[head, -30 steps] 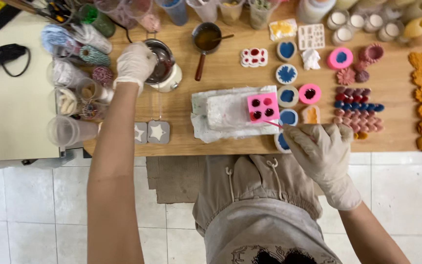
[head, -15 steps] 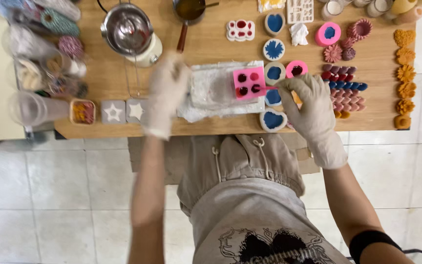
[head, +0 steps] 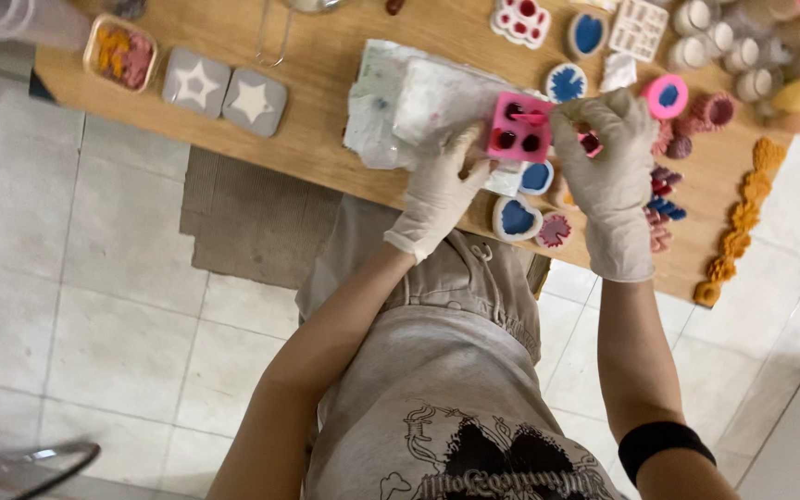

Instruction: The person prepares small decorative elements by filling silicone molds with a red substance and then handles several pieces of pink material from a cup at a workshop table.

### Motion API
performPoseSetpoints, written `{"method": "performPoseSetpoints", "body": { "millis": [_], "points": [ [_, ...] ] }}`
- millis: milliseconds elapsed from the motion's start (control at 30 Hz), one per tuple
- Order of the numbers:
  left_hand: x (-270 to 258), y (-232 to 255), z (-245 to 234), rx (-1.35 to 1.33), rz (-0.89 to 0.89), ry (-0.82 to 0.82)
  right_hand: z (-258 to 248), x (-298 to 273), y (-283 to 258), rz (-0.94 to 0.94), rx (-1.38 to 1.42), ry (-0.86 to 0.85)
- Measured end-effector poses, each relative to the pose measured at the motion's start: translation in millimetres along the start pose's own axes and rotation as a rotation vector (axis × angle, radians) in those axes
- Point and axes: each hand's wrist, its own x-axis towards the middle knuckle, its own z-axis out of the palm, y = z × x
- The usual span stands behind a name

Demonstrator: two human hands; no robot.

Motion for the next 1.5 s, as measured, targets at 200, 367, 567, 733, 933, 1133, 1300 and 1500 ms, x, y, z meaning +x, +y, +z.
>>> {"method": "performPoseSetpoints", "body": {
  "millis": [200,367,567,733,933,1133,1300,1500],
  "points": [
    [-6,5,6,-0.053,-0.054,0.037,3,0,11,-0.051,-0.055,-0.040],
    [-7,2,4,0.015,0.049,0.061,5,5,5,-0.011,-0.094,-0.083],
    [-7,0,6,-0.033,0.103,0.143,8,4,2,-0.070,-0.098,-0.079],
    [-9,2,6,-0.073,0.052,0.118,11,2,9,-0.059,-0.132,-0.071],
    [-8,-2,9,-0.039,0.086,0.129,12,2,9,-0.058,-0.180,-0.082],
    [-7,-3,10,-0.008,0.095,0.120,13,2,9,-0.076,-0.211,-0.100],
    [-6,-4,10,-0.044,0.091,0.113,12,5,6,-0.096,-0.215,-0.117],
    [-7,-4,9,-0.048,0.082,0.115,10,9,12,-0.114,-0.162,-0.146]
  ]
}}
